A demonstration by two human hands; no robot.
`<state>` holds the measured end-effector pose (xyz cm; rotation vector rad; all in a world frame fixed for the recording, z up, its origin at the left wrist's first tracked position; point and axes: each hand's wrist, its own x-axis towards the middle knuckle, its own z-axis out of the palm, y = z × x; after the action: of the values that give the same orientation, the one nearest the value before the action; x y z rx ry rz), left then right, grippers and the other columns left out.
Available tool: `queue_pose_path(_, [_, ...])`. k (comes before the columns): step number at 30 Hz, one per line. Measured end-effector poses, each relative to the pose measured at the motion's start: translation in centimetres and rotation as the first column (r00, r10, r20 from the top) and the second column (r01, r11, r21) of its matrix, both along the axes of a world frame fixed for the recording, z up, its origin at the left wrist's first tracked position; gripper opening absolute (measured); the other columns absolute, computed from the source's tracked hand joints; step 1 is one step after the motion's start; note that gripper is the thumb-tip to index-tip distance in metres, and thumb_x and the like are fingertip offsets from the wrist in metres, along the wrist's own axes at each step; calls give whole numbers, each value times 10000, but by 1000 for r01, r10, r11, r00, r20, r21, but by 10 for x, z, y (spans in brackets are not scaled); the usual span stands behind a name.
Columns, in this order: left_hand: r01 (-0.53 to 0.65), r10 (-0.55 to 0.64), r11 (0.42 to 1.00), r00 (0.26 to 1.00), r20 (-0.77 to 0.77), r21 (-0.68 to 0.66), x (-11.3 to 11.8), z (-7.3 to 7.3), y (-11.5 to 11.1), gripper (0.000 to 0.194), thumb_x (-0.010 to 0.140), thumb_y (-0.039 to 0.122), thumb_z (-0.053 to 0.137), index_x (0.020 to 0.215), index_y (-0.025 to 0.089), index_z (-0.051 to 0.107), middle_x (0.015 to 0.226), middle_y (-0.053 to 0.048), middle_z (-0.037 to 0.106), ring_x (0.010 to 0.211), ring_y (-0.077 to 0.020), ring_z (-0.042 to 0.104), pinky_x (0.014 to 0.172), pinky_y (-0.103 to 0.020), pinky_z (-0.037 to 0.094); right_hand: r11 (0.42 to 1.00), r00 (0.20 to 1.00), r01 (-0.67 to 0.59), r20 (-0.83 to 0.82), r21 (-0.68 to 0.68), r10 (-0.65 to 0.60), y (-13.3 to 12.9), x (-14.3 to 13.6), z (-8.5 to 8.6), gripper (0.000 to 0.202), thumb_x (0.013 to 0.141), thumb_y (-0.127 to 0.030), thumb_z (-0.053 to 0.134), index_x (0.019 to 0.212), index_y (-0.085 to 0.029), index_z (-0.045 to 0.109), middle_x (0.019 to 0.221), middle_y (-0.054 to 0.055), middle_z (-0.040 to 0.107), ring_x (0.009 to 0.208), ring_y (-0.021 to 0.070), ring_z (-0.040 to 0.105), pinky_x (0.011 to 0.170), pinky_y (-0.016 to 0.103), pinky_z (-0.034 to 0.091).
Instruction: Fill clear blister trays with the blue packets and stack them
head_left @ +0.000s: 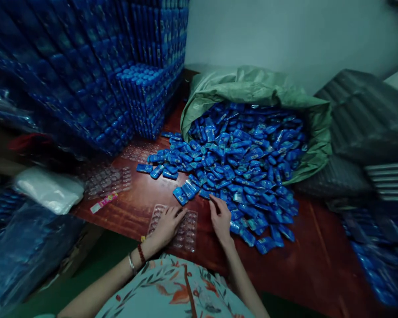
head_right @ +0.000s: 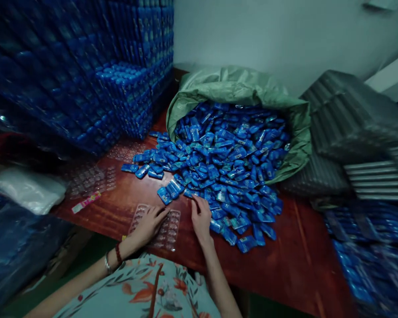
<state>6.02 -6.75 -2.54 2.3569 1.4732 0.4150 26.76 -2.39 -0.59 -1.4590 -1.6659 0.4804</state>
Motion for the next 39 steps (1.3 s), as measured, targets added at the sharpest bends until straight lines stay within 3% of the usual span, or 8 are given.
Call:
queue_pose_path(2, [-17, 16, 1000, 997, 72, 14, 15, 0, 5, 433, 868, 113, 436, 1285, 200, 516, 1206, -138, 562, 1089, -266, 515, 939, -462, 439, 997, 996, 66, -53, -50, -69, 0, 1, 9, 252, 907, -306, 478, 1001, -189, 681, 960, 75, 705, 902, 193, 644, 842, 358, 504])
queue_pose_path(4, [-80, 70, 996, 974, 214, 41, 24, 2, 13, 357, 899, 157, 426, 1230, 184, 555, 1191, -147, 557, 1098, -256, 518, 938, -443, 448, 997, 999, 8, -46, -83, -12, 5, -3, 18, 240, 896, -300, 486, 960, -196, 692, 940, 65, 712, 887, 189, 647, 831, 338, 500])
queue_pose_path(8, [-286, 235, 958, 843, 484, 32, 17, 14, 41, 280, 935, 203, 383, 1130, 186, 583, 1118, -114, 563, 1063, -204, 544, 941, -375, 456, 990, 997, -72, -3, -123, 72, 26, -13, 31, 237, 878, -262, 475, 927, -200, 699, 927, 58, 717, 872, 196, 648, 813, 323, 491])
queue_pose_path(12, [-353, 354, 933, 868, 349, -70, -7, 26, 79, 283, 856, 313, 561, 1104, 176, 558, 1074, -103, 564, 1031, -251, 547, 908, -420, 455, 978, 989, -97, 95, -186, 116, 38, -22, 32, 232, 882, -262, 471, 966, -190, 676, 924, 64, 702, 844, 207, 642, 784, 325, 492])
queue_pose_path(17, [-218, 255, 957, 946, 197, -191, -12, 19, 103, 333, 775, 351, 651, 1002, 131, 546, 1026, -119, 569, 963, -267, 549, 814, -388, 468, 972, 884, -139, 419, -190, 208, 34, -45, 20, 265, 880, -249, 508, 1119, -187, 602, 1039, 127, 605, 915, 252, 599, 753, 360, 485])
queue_pose_path(27, [-88, 164, 977, 893, 419, -195, -34, 13, 85, 221, 848, 345, 550, 961, 156, 529, 921, -62, 607, 837, -197, 564, 784, -339, 470, 969, 869, -243, 435, -37, 235, 10, -13, -6, 290, 939, -215, 411, 1152, -165, 601, 1064, 129, 649, 981, 246, 607, 855, 406, 501])
queue_pose_path(33, [-245, 299, 954, 813, 499, -171, -49, 17, 66, 263, 885, 344, 482, 1062, 178, 583, 1020, -73, 606, 946, -199, 579, 866, -359, 489, 916, 923, -316, 303, 246, 237, -29, 6, -13, 362, 916, -135, 439, 1192, -285, 620, 1119, 94, 633, 1137, 224, 562, 932, 411, 510])
queue_pose_path(39, [-301, 367, 929, 813, 453, -213, -63, 8, 48, 322, 844, 319, 544, 1138, 209, 614, 1127, -86, 513, 957, -190, 584, 761, -311, 542, 919, 939, -278, 283, 281, 197, -50, 7, -16, 328, 894, -116, 479, 1098, -298, 662, 1069, 64, 632, 1091, 210, 591, 884, 395, 544])
